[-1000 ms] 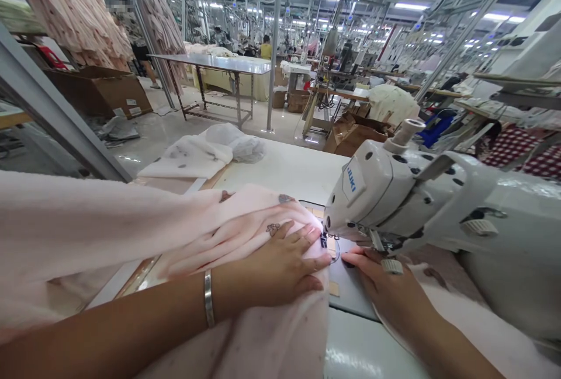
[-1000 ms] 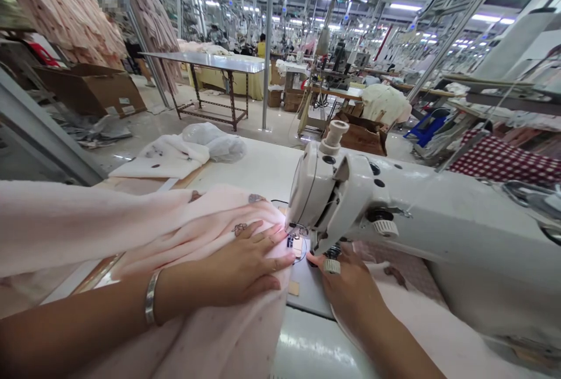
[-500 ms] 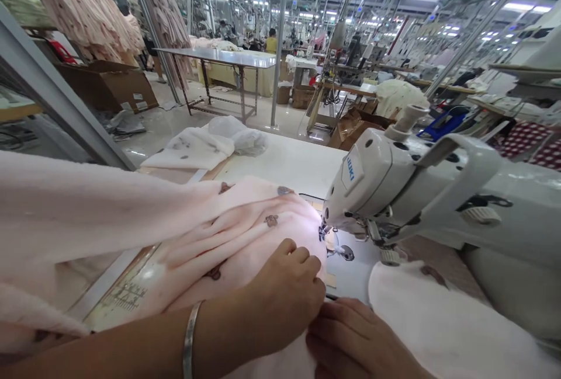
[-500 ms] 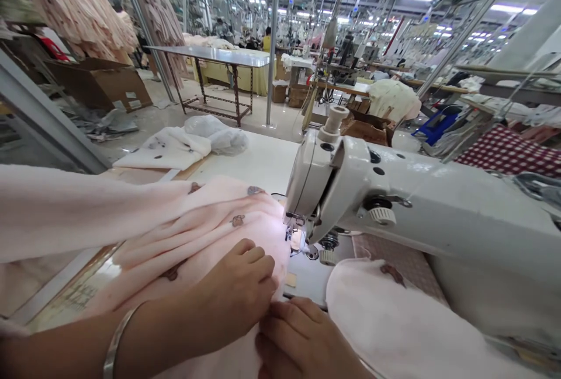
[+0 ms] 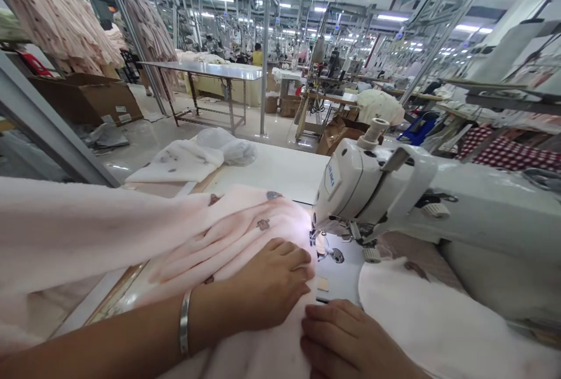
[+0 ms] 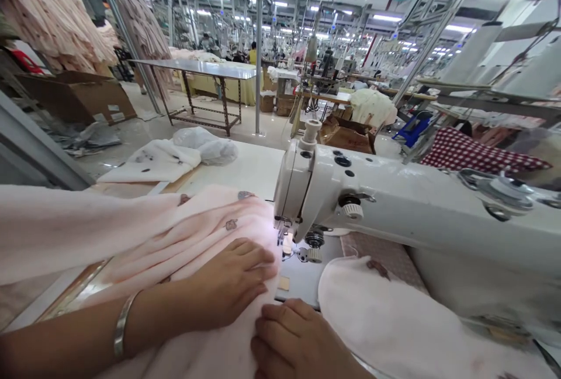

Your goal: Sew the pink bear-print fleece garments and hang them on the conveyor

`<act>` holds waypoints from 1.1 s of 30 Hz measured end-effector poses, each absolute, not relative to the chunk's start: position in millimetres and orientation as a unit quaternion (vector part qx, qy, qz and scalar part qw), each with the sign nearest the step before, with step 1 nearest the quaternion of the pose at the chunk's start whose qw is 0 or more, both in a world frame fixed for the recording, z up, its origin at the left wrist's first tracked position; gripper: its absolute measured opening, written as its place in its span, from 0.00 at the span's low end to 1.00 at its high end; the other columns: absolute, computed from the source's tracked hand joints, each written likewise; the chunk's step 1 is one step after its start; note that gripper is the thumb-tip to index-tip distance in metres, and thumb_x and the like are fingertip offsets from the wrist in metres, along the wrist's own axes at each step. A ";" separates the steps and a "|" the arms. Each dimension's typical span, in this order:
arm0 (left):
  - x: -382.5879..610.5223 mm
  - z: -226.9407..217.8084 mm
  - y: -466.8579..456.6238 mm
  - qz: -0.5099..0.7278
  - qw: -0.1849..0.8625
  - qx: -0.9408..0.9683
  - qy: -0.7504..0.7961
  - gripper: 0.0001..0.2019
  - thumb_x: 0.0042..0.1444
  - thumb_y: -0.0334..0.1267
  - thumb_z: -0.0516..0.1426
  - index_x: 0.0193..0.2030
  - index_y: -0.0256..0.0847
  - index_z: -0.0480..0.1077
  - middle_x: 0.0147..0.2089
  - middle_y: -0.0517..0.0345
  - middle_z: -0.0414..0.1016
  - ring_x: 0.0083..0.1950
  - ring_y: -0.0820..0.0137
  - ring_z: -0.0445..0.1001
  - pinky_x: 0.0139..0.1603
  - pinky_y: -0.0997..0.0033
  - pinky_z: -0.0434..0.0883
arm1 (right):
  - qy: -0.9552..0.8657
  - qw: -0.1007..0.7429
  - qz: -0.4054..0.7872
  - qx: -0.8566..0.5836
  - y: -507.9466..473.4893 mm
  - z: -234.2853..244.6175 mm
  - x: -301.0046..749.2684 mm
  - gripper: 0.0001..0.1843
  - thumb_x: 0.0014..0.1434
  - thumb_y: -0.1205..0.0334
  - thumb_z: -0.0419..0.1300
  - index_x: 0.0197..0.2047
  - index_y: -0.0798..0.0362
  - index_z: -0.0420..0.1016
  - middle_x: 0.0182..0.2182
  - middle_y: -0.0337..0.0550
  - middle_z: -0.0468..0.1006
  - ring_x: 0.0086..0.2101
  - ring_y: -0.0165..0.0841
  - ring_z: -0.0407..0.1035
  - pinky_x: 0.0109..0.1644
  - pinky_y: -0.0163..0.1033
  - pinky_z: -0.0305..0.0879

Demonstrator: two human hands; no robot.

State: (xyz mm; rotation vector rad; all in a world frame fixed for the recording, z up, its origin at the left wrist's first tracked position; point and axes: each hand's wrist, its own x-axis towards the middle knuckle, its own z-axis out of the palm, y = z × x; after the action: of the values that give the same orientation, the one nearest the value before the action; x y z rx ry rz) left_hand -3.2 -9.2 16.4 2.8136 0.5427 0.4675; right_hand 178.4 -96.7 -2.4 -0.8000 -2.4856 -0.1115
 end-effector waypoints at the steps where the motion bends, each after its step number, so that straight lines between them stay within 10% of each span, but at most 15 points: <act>1: -2.7 14.7 -6.6 0.160 0.118 0.962 0.190 0.11 0.62 0.33 0.48 0.49 0.40 0.66 0.49 0.56 0.67 0.48 0.65 0.62 0.50 0.61 0.58 | -0.920 0.251 -0.033 -0.299 -96.2 -0.8 179.0 0.11 0.64 0.61 0.51 0.41 0.55 0.72 0.37 0.41 0.78 0.42 0.33 0.70 0.43 0.39 0.66; 33: 18.8 25.0 64.3 0.155 0.073 0.959 0.225 0.08 0.59 0.34 0.53 0.31 0.38 0.71 0.38 0.58 0.72 0.39 0.69 0.69 0.42 0.67 0.64 | -0.885 0.241 -0.054 -0.396 -68.6 13.3 193.1 0.11 0.62 0.63 0.53 0.44 0.57 0.72 0.41 0.49 0.77 0.45 0.38 0.69 0.45 0.44 0.71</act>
State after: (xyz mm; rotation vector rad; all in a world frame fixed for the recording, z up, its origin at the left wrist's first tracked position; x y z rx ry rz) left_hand 18.8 64.3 25.0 2.8811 0.6755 0.4665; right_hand 193.1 -68.6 13.3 -1.0824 -2.4196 -0.1469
